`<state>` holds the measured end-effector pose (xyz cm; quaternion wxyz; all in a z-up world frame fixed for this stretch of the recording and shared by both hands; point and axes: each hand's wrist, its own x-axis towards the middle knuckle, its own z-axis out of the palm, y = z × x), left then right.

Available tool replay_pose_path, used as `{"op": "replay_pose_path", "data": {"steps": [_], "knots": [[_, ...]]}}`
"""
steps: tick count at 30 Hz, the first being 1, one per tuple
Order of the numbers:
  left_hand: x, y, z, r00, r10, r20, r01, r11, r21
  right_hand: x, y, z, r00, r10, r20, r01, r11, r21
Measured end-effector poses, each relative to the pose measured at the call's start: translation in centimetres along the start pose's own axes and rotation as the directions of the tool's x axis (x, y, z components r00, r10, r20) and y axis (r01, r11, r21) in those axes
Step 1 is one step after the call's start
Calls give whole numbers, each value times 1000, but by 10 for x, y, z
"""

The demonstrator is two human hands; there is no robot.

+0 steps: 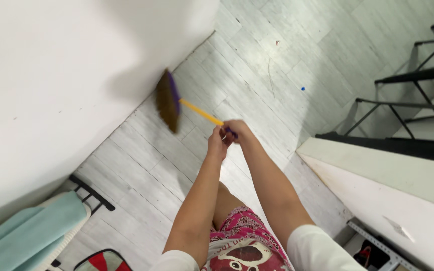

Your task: The person sweeps the floor with a broom, moving debris toward a central area. They briefly reposition a standing fan to clear the path before continuing to sweep around furniture and along the walls.

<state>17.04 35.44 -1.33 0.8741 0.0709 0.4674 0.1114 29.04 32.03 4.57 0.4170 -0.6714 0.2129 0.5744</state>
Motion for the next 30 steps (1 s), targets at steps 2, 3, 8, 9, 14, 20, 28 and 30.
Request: {"op": "replay_pose_path", "data": {"steps": [2,3,8,9,14,20,28,30], "knots": [[-10,-4,6,999,-33,-3,33,999,20,23,-16,-12,992,-9,-125,0,998,-68],[-13,-2,12,999,-42,-3,42,996,84,30,-26,-21,986,-49,-162,48,999,-15],[-19,-1,31,999,-52,-3,52,982,181,-5,-43,-49,881,-282,-380,268,959,-92],[-14,-2,32,999,-47,-14,48,983,174,-18,-41,-48,859,-319,-399,289,948,-136],[4,-11,25,987,-48,-152,74,982,171,-90,-13,-60,940,-291,-181,328,917,228],[16,-25,26,983,-175,-62,183,966,183,-87,8,-73,950,-124,288,15,935,353],[14,-28,51,944,-304,-126,328,895,303,3,-13,-97,976,-37,-212,30,999,-33],[11,-28,61,946,-319,-64,323,893,312,10,-26,-116,925,-86,-370,36,990,-140]]}}
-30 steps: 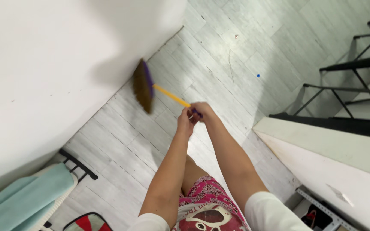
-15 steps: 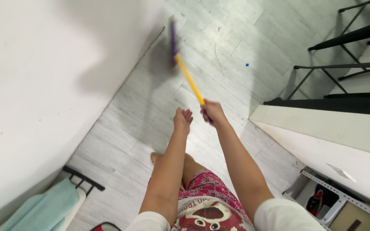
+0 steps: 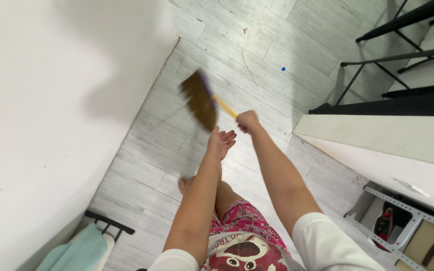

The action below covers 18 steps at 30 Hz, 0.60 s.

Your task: The person sweeps the floor with a broom, moving debris toward a central area. They briefly reposition a standing fan to clear the path before continuing to sweep around furniture and along the walls.

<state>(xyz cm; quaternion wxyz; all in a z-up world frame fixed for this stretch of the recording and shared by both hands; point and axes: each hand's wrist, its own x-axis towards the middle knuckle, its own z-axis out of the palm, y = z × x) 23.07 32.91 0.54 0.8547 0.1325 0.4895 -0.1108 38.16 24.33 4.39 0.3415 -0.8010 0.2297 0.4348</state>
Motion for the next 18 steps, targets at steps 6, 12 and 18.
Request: {"op": "replay_pose_path", "data": {"steps": [6,12,18], "knots": [[13,15,17,997,-16,71,10,997,75,9,-15,-33,942,-201,-270,233,968,91],[15,35,40,995,-92,43,80,971,225,-54,-4,-50,983,-175,-56,159,658,736],[25,74,76,983,-170,72,129,911,392,-131,-9,-30,946,-221,-237,324,655,682]]}}
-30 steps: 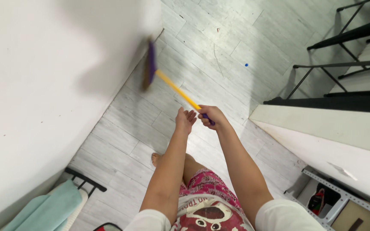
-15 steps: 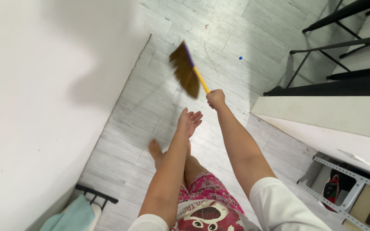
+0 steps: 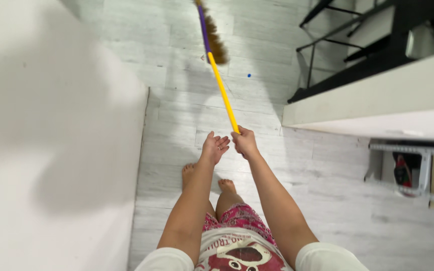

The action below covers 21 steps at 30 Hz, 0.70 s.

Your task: The person sweeps the floor with a broom, moving debris toward a central area. They briefly reposition a standing fan to clear the path before continuing to sweep around furniture and along the walls.

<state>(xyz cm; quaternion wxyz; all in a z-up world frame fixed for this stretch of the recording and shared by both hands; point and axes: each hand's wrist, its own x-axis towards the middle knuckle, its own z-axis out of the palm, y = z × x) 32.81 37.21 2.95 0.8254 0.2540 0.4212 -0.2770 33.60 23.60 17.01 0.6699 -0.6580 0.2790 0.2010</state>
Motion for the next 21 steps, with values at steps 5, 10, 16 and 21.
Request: {"op": "replay_pose_path", "data": {"steps": [5,10,16,21], "knots": [[-12,23,2,998,-45,54,41,997,70,-10,-13,24,995,-89,-42,90,996,27],[-20,44,4,996,-71,63,61,988,145,-13,-19,39,995,-72,-62,82,982,173],[-5,44,0,995,-90,38,78,966,248,-19,-12,45,990,-100,-100,114,983,146],[11,16,0,990,-134,33,112,920,376,-18,12,39,912,-203,-356,-3,865,-501]]}}
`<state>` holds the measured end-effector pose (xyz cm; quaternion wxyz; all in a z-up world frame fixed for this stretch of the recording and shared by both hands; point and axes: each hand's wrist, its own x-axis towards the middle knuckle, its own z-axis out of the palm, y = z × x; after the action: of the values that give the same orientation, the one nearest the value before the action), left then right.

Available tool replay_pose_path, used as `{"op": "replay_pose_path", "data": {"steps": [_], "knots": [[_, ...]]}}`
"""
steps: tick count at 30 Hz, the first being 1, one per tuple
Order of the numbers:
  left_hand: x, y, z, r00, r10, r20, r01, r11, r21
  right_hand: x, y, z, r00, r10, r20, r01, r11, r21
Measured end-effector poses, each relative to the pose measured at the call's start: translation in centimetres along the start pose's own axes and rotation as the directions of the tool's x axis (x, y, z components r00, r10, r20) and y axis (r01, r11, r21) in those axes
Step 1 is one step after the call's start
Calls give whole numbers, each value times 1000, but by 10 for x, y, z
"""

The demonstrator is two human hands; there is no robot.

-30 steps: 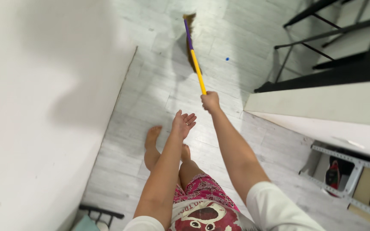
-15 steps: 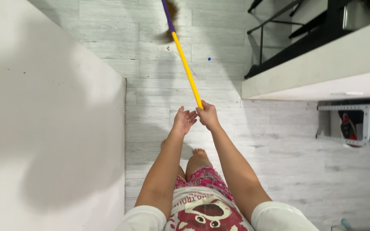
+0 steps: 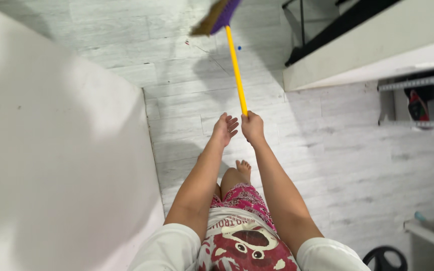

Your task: The person sweeps the floor with a broom, moving debris toward a central area. They briefly reposition a standing fan to clear the path before continuing to sweep around furniture and along the walls.

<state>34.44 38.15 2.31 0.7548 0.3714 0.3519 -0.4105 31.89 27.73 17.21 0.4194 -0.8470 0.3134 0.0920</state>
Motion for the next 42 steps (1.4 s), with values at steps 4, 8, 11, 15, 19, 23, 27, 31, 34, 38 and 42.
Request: {"op": "replay_pose_path", "data": {"steps": [4,8,11,15,19,23,27,31,34,38,42], "knots": [[6,-18,11,998,-63,-11,64,989,133,-16,35,3,972,235,29,-201,758,621],[12,-46,16,985,-168,-45,173,940,294,-11,81,9,822,552,140,-359,311,880],[15,-69,21,952,-305,-35,296,882,366,-2,131,16,708,687,166,-244,17,970],[11,-97,18,880,-474,-2,413,764,496,-16,184,46,512,857,59,-164,30,986],[18,-104,7,858,-514,-1,435,725,534,-22,215,40,497,831,248,-200,-168,965],[35,-88,-15,951,-307,-42,290,832,473,33,202,64,601,646,471,-343,-324,882],[45,-47,-31,998,-60,15,54,961,272,110,128,107,714,437,547,-500,-229,835],[33,-3,-16,999,-29,-13,30,999,29,151,91,94,712,213,669,-640,-195,743],[16,12,7,999,-45,-19,44,999,-20,134,88,58,740,106,664,-630,-235,740],[1,5,29,984,-179,-15,180,980,81,63,69,18,802,353,483,-531,51,846],[5,-18,18,954,-293,66,270,933,239,6,61,26,796,561,226,-392,196,899]]}}
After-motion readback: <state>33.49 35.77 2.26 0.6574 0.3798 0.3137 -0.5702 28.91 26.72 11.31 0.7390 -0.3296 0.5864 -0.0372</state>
